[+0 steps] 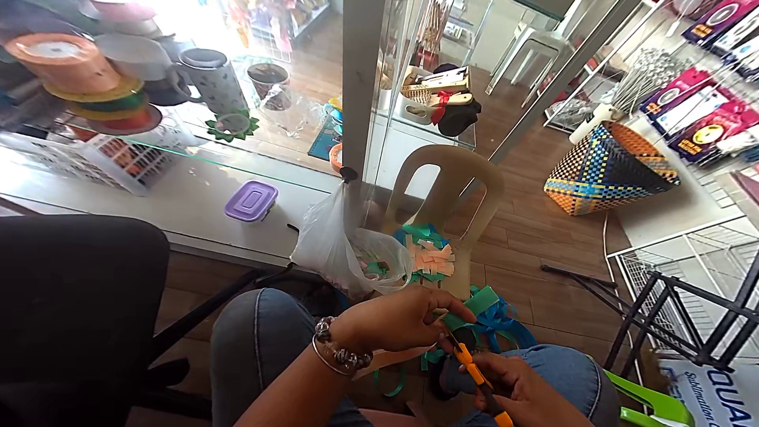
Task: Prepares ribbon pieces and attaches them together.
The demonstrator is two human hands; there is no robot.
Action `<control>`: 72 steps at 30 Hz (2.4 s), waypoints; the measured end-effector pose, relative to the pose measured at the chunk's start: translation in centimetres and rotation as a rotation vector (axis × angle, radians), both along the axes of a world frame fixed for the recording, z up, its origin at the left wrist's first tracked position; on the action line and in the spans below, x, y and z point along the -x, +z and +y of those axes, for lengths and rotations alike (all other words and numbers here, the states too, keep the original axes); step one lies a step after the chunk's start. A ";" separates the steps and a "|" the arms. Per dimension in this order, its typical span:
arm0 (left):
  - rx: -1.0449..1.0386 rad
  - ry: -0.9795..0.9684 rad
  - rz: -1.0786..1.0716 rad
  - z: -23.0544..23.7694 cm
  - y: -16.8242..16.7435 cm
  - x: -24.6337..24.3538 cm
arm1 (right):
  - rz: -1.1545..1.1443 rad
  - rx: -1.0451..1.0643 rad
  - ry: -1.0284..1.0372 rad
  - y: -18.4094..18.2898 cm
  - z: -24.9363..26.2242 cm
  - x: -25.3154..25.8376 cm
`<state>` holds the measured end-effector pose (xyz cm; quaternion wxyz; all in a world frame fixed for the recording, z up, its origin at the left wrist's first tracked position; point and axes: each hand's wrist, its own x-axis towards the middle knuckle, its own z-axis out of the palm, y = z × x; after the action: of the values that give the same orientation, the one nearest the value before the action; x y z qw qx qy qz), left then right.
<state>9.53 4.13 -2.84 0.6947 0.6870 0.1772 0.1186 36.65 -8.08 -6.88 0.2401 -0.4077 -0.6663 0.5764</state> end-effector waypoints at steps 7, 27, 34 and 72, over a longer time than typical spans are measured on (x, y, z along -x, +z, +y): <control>0.040 -0.025 0.021 0.0 -0.2 -0.4 | -0.019 0.034 -0.037 0.0 0.1 0.2; -0.014 0.193 0.168 1.0 -0.1 0.5 | -1.257 0.225 -0.153 -10.2 14.4 2.6; -0.107 0.214 0.251 0.9 0.0 0.3 | -0.771 0.150 -0.380 -5.4 15.0 1.5; -0.058 0.403 -0.032 0.6 -1.5 -1.2 | 0.035 -0.054 -0.594 2.6 10.6 3.7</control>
<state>10.73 4.77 -4.37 0.6394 0.6556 0.2964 0.2710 32.99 2.47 -4.27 0.4204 -0.5683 -0.5287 0.4699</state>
